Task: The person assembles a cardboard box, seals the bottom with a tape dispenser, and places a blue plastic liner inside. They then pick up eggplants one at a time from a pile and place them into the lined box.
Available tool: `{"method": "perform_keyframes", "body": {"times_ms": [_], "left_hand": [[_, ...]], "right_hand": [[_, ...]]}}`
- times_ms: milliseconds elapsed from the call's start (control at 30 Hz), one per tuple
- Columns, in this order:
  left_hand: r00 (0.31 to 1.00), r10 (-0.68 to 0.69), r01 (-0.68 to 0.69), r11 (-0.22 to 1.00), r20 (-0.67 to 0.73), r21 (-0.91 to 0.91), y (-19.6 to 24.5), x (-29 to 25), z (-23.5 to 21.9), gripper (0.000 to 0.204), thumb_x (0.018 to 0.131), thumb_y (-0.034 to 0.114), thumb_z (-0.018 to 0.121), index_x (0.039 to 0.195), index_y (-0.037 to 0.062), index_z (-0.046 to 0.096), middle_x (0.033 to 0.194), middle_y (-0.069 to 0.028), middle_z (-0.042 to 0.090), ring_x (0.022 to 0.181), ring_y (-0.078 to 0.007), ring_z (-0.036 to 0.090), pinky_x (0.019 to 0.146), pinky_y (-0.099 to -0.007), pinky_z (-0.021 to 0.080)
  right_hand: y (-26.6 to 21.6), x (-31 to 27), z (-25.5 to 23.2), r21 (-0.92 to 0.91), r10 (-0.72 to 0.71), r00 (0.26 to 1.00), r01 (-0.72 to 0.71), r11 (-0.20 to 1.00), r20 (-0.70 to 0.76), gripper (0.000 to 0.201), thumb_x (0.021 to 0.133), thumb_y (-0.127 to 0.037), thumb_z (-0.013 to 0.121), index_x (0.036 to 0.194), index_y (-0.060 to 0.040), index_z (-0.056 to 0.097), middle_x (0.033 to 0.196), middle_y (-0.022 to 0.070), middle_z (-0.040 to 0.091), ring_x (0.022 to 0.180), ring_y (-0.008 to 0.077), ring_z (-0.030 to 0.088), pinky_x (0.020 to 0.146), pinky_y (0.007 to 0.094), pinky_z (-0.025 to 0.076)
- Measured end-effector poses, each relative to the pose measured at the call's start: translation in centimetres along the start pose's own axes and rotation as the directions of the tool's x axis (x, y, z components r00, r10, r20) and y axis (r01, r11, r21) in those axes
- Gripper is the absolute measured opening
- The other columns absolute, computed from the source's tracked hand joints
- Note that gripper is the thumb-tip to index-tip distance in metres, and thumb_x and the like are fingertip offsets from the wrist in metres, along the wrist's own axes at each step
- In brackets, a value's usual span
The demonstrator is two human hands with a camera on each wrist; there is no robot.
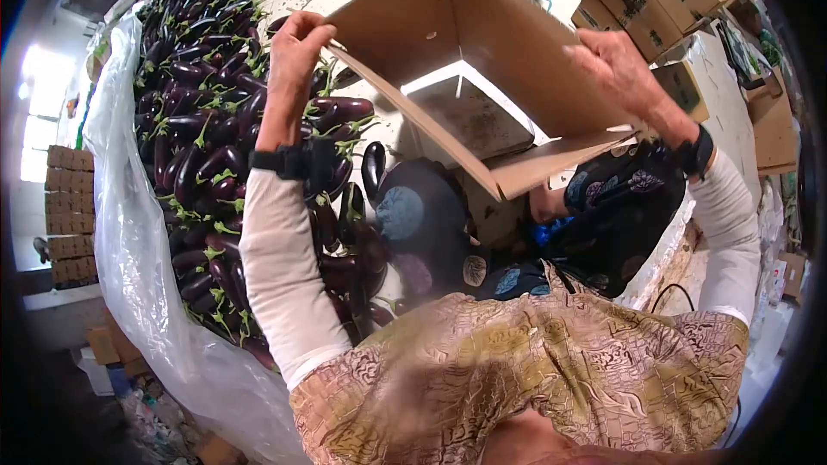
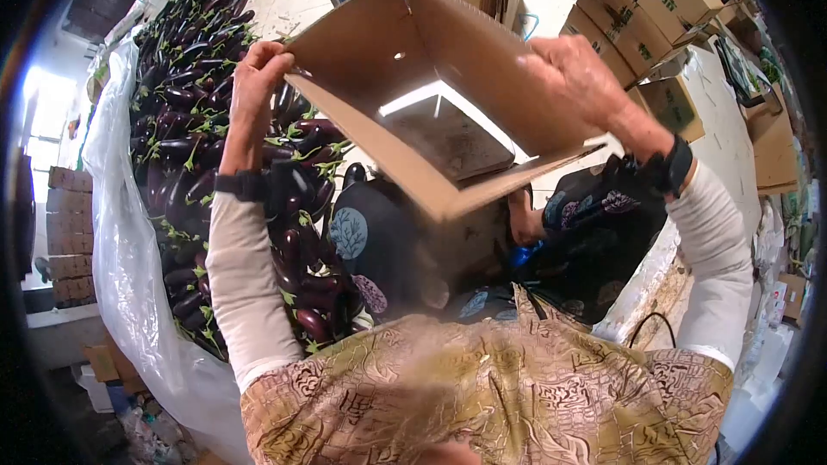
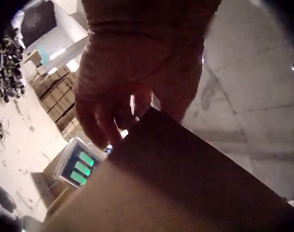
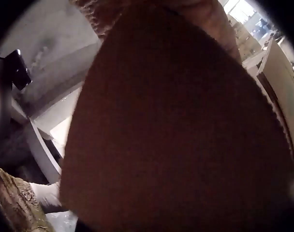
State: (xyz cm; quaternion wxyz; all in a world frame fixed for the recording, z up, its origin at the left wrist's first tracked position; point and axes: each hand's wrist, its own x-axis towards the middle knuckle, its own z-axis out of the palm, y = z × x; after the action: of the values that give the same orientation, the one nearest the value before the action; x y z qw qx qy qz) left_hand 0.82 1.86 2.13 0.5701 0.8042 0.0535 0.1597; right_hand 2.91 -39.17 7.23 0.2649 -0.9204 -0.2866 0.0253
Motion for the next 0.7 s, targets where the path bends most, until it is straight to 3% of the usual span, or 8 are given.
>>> {"method": "perform_keyframes", "body": {"times_ms": [167,200,400,467,500,600,667,700], "left_hand": [[0.83,-0.056,-0.171,0.922,0.556,0.347,4.8,-2.6,1.3,0.018,0.071,0.015,0.067,0.076,0.0004,0.057,0.064,-0.0004,0.052,0.062,-0.0089,0.045,0.059,-0.0262,0.04],[0.797,-0.123,-0.213,0.858,0.591,0.467,6.2,-3.5,2.0,0.021,0.07,0.016,0.067,0.077,-0.0002,0.057,0.062,-0.0011,0.05,0.061,-0.0095,0.045,0.057,-0.0267,0.039],[0.741,-0.137,-0.12,0.936,0.657,0.331,5.1,-2.9,3.0,0.016,0.068,0.012,0.061,0.077,-0.0014,0.058,0.061,-0.004,0.054,0.06,-0.0119,0.049,0.055,-0.0303,0.042],[0.667,-0.227,-0.077,0.926,0.71,0.369,5.3,-3.4,3.6,0.015,0.067,0.011,0.06,0.076,-0.0014,0.057,0.062,-0.0058,0.056,0.06,-0.0135,0.051,0.056,-0.0317,0.043],[0.581,-0.223,-0.093,0.937,0.783,0.336,5.4,-3.6,4.0,0.015,0.067,0.012,0.061,0.074,-0.0007,0.059,0.062,-0.0075,0.058,0.06,-0.0155,0.054,0.056,-0.0327,0.044],[0.588,-0.17,-0.236,0.9,0.791,0.368,5.2,-4.4,6.8,0.01,0.067,0.011,0.062,0.069,0.0011,0.061,0.06,-0.0074,0.061,0.058,-0.015,0.057,0.056,-0.0305,0.045],[0.459,-0.275,-0.065,0.938,0.845,0.34,5.3,-3.0,7.5,0.014,0.074,0.015,0.066,0.069,0.0019,0.063,0.063,-0.0064,0.066,0.056,-0.0116,0.058,0.056,-0.0267,0.047],[0.397,-0.333,0.167,0.943,0.855,0.289,5.2,-3.0,7.9,0.028,0.082,0.023,0.068,0.064,0.004,0.059,0.061,-0.0001,0.06,0.057,-0.0072,0.052,0.055,-0.0242,0.042]], "right_hand": [[1.5,4.1,2.2,-0.019,-0.179,0.984,0.178,0.984,-0.01,0.035,0.093,-0.026,0.055,0.079,0.0061,0.052,0.06,0.0204,0.048,0.053,0.0275,0.047,0.056,0.041,0.042],[1.6,4.9,2.9,-0.064,-0.207,0.978,0.208,0.976,0.032,0.036,0.093,-0.026,0.056,0.078,0.006,0.051,0.059,0.0206,0.048,0.053,0.0284,0.045,0.056,0.0416,0.041],[3.9,7.6,2.4,0.022,-0.223,0.965,0.222,0.975,0.135,0.04,0.094,-0.031,0.059,0.077,0.0025,0.044,0.06,0.011,0.034,0.056,0.0163,0.036,0.054,0.0379,0.036],[4.1,7.8,1.5,0.106,-0.136,0.962,0.113,0.988,0.239,0.039,0.094,-0.03,0.059,0.078,0.0025,0.046,0.06,0.0078,0.036,0.058,0.0147,0.038,0.055,0.0366,0.037],[4.2,8.2,1.6,0.099,-0.194,0.945,0.174,0.98,0.263,0.037,0.095,-0.029,0.058,0.079,0.0018,0.047,0.061,0.005,0.037,0.06,0.0138,0.039,0.055,0.0354,0.038],[4.0,9.0,2.1,0.124,-0.231,0.933,0.204,0.971,0.276,0.036,0.095,-0.029,0.058,0.08,0.0019,0.048,0.061,0.0056,0.037,0.059,0.0146,0.039,0.056,0.0347,0.039],[4.0,9.1,1.9,0.086,-0.223,0.938,0.207,0.974,0.265,0.032,0.095,-0.025,0.059,0.082,0.0028,0.051,0.061,0.0109,0.039,0.059,0.0164,0.04,0.057,0.0358,0.041],[3.8,8.9,1.7,0.104,-0.255,0.932,0.236,0.966,0.258,0.031,0.094,-0.024,0.06,0.082,0.0026,0.051,0.062,0.0125,0.039,0.058,0.0179,0.04,0.057,0.0363,0.041]]}}
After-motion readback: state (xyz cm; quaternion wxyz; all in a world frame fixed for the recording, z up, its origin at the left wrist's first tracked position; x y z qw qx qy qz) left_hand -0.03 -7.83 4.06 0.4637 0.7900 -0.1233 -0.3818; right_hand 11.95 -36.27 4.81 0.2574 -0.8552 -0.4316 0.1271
